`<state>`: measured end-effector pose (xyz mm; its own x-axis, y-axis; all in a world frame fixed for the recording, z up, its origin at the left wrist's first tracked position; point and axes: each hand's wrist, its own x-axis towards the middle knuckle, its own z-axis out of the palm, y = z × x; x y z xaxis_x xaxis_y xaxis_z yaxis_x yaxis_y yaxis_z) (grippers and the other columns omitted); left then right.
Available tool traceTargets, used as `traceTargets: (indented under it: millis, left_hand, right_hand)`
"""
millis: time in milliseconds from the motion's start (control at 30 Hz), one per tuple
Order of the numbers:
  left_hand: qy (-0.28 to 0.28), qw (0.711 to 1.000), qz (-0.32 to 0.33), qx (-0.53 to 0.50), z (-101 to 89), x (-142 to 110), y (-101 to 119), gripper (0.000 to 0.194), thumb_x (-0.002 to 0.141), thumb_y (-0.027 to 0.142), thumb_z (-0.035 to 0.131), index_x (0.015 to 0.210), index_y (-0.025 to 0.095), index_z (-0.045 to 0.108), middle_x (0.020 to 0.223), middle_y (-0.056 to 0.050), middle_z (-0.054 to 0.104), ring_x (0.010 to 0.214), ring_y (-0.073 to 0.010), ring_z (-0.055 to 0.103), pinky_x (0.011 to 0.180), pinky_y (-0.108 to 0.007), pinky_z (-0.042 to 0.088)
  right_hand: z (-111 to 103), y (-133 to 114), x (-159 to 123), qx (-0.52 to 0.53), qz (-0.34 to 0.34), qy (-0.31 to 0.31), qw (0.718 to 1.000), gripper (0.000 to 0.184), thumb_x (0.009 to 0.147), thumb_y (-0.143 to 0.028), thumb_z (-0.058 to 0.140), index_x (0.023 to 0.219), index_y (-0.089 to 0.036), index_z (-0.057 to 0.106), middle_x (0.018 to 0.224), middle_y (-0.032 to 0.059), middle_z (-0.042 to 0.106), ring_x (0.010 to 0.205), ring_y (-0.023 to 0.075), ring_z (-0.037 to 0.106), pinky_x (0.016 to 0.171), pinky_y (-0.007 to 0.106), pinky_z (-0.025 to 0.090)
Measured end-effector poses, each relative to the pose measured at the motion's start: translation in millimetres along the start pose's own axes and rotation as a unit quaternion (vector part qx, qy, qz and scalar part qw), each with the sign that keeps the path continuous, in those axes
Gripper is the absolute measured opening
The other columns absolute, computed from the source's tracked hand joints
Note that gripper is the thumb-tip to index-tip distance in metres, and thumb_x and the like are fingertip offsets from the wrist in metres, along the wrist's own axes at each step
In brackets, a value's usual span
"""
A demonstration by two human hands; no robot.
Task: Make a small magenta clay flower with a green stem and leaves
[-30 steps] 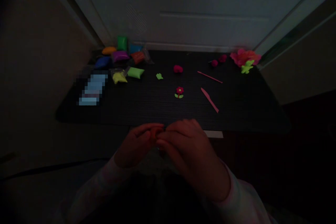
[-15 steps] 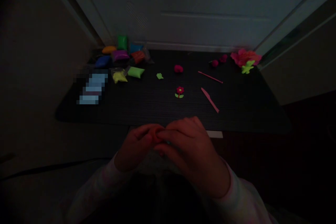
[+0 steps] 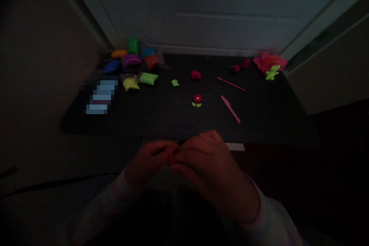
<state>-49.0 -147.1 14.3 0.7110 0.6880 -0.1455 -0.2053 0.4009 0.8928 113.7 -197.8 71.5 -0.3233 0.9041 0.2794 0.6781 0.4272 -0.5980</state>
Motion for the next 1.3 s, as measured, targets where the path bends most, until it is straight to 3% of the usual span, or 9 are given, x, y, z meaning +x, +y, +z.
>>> traceTargets:
  millis: [200,367,667,933,1133,1300]
  left_hand:
    - [-0.021,0.998,-0.031,-0.046,-0.2,-0.2,0.1,0.025,0.067,0.038,0.063,0.078,0.015,0.064,0.061,0.0,0.059,0.058,-0.0107,0.055,0.059,-0.022,0.044]
    - [-0.012,0.996,-0.043,-0.079,0.2,-0.6,-2.9,0.03,0.066,0.041,0.064,0.079,0.014,0.064,0.064,-0.001,0.06,0.057,-0.0119,0.056,0.057,-0.024,0.045]
    - [-0.03,0.992,-0.06,-0.111,-1.5,-1.4,-8.1,0.028,0.066,0.039,0.064,0.077,0.013,0.063,0.059,-0.002,0.062,0.055,-0.0119,0.057,0.056,-0.024,0.045]
    - [0.0,0.989,-0.065,-0.131,3.3,0.7,-9.4,0.035,0.065,0.045,0.063,0.073,0.011,0.063,0.056,-0.002,0.059,0.051,-0.0115,0.055,0.052,-0.024,0.045]
    - [0.083,0.991,-0.009,-0.109,-0.6,11.5,-4.5,0.034,0.066,0.034,0.065,0.096,0.019,0.06,0.083,-0.004,0.063,0.062,-0.0114,0.058,0.057,-0.023,0.047]
    - [0.148,0.988,-0.032,0.022,-14.7,39.2,14.0,0.037,0.057,0.018,0.071,0.093,0.017,0.061,0.085,-0.003,0.066,0.077,-0.015,0.06,0.071,-0.026,0.047]
  right_hand:
    - [-1.6,-2.7,-0.5,-0.002,0.003,-0.012,1.0,0.004,0.076,-0.019,0.058,0.079,-0.022,0.057,0.076,-0.0027,0.062,0.069,0.0116,0.05,0.064,0.032,0.032]
    - [-3.2,-2.5,-1.5,-0.017,0.0,-0.013,1.0,0.013,0.076,-0.025,0.059,0.088,-0.024,0.058,0.081,-0.0014,0.062,0.072,0.0126,0.051,0.064,0.031,0.032]
    - [-4.2,-2.2,1.2,-0.009,-0.001,-0.039,0.999,0.006,0.078,-0.021,0.054,0.08,-0.022,0.06,0.078,-0.002,0.062,0.069,0.0121,0.051,0.065,0.031,0.032]
    - [0.1,2.5,-1.6,-0.019,-0.013,-0.003,1.0,0.01,0.075,-0.024,0.059,0.085,-0.022,0.058,0.078,-0.0015,0.061,0.071,0.0122,0.052,0.064,0.03,0.033]
    - [20.9,25.4,3.6,0.057,0.053,0.046,0.996,0.011,0.075,-0.019,0.057,0.086,-0.021,0.058,0.082,0.0015,0.06,0.077,0.0139,0.053,0.07,0.031,0.037]
    - [41.1,54.1,26.5,0.127,0.071,0.106,0.984,0.01,0.075,-0.022,0.056,0.084,-0.019,0.057,0.08,0.0028,0.059,0.078,0.0139,0.054,0.069,0.028,0.043]
